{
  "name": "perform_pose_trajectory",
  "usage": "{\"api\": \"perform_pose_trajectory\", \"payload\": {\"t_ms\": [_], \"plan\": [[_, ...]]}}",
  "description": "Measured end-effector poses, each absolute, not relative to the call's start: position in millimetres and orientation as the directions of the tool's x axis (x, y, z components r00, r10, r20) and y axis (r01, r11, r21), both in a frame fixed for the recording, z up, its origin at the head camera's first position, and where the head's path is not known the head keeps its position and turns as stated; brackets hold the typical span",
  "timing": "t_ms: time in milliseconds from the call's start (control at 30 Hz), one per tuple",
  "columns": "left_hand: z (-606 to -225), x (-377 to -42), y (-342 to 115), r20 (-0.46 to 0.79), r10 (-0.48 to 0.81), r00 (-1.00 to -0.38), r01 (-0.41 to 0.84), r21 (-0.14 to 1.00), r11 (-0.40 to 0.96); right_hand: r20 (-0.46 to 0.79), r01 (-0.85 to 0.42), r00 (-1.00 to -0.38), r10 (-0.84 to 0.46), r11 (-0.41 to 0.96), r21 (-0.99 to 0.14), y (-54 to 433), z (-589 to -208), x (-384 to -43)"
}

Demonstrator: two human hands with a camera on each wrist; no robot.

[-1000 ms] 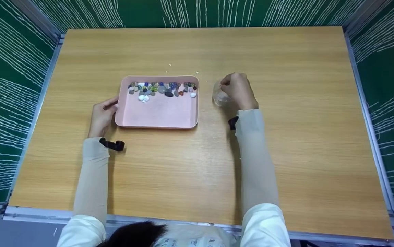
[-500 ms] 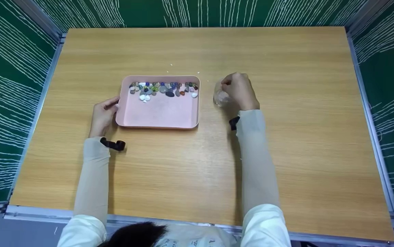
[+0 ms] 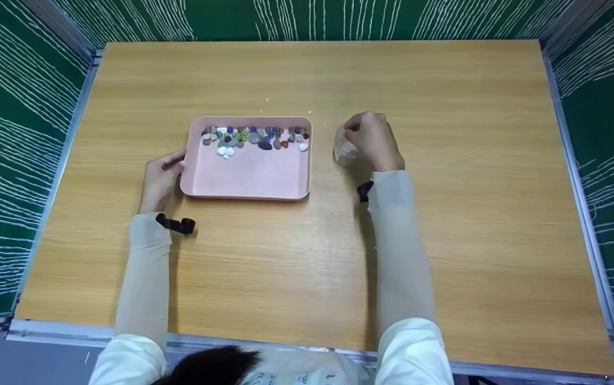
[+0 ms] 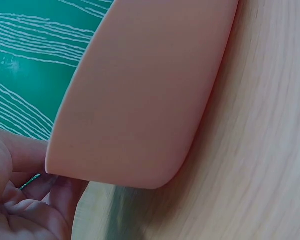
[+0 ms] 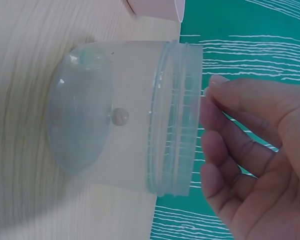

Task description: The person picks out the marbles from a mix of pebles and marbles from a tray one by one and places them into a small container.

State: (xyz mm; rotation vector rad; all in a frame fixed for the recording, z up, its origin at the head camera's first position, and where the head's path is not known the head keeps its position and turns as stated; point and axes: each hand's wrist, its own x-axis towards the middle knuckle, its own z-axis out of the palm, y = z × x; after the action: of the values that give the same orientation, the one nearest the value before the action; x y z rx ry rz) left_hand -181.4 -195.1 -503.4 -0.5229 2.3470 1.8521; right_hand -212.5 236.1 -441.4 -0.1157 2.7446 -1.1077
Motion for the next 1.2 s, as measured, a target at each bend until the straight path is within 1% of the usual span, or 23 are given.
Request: {"api": "perform_pose_trajectory", "payload": {"t_ms": [167,400,567,767,967,1100,1200], "plan": [[-504,-183,-195,-0.309,-0.199,-0.930,-0.350,0.909,0.225,-0.144,0.000,-0.980,-0.137,0.722,-0.692,235,-440,-213],[-502,-182,-195,-0.297,-0.196,-0.934,-0.341,0.905,0.252,-0.182,0.040,-0.976,-0.120,0.720,-0.693,234,-437,-213],[-500,-182,-195,-0.295,-0.192,-0.936,-0.339,0.902,0.267,-0.163,0.017,-0.978,-0.133,0.722,-0.692,232,-436,-214],[-500,-182,-194,-0.304,-0.197,-0.932,-0.348,0.903,0.252,-0.162,0.012,-0.977,-0.140,0.719,-0.695,228,-433,-214],[-503,-182,-195,-0.267,-0.195,-0.944,-0.308,0.926,0.220,-0.137,-0.013,-0.980,-0.142,0.740,-0.673,224,-431,-216],[-504,-182,-195,-0.252,-0.192,-0.948,-0.290,0.935,0.206,-0.177,0.019,-0.975,-0.136,0.738,-0.675,220,-427,-218],[-502,-182,-196,-0.271,-0.193,-0.943,-0.308,0.931,0.198,-0.223,0.060,-0.967,-0.125,0.736,-0.674,216,-424,-219]]}}
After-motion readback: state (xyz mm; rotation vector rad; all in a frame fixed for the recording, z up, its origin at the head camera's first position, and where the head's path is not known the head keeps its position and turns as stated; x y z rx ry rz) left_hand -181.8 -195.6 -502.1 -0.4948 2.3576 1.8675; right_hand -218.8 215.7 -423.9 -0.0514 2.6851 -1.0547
